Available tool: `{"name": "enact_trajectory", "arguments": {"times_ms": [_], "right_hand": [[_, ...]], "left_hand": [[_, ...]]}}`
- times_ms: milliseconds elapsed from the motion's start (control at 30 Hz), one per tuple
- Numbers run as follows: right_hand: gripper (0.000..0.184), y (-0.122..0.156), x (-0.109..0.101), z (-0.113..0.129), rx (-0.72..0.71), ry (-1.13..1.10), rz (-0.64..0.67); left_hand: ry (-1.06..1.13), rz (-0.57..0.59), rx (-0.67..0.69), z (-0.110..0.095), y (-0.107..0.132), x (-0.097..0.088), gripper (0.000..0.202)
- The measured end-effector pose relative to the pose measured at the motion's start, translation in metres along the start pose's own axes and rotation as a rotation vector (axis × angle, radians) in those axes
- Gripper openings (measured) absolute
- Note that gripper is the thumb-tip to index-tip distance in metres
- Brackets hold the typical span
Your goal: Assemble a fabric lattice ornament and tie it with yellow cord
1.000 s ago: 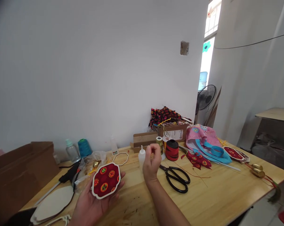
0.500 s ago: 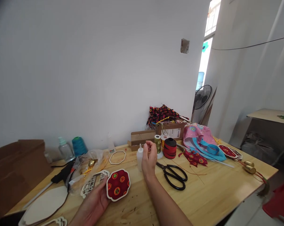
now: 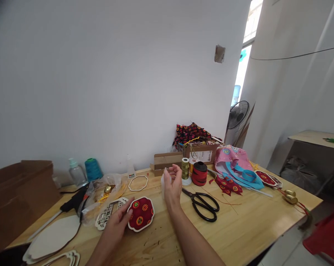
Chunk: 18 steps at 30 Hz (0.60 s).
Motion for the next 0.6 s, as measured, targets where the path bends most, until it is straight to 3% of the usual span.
{"name": "enact_trajectory", "arguments": {"times_ms": [100,200,433,533,600], "right_hand": [[0.058,0.002,0.003,-0.003,0.042,0.079,0.050],[0.063,0.003,0.004,-0.008,0.104,0.171,0.093],[0.040,0.007,0.005,-0.020,0.124,0.266,0.187],[0.029,0.009,0.008,-0.025,0.080,0.237,0.210],[0.031,0.007,0.009,-0.026,0.056,0.200,0.201]], "left_hand": [[-0.112,0.025,0.077,0.000,0.002,0.001,0.040],[-0.202,0.050,0.120,0.001,0.004,0.002,0.046],[-0.326,0.091,0.189,0.001,0.006,0.003,0.043],[-0.198,0.106,0.168,0.000,0.006,0.004,0.044],[-0.026,0.108,0.095,-0.001,0.004,0.003,0.052]]}}
Point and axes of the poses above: each hand's wrist, its own y-axis away from the middle knuckle, its own x-axis out of the palm, z = x × y, the point moved 1 cm from there along -y, towards the middle knuckle, and after that the axes turned 8 degrees about y, right-handed, at the moved point
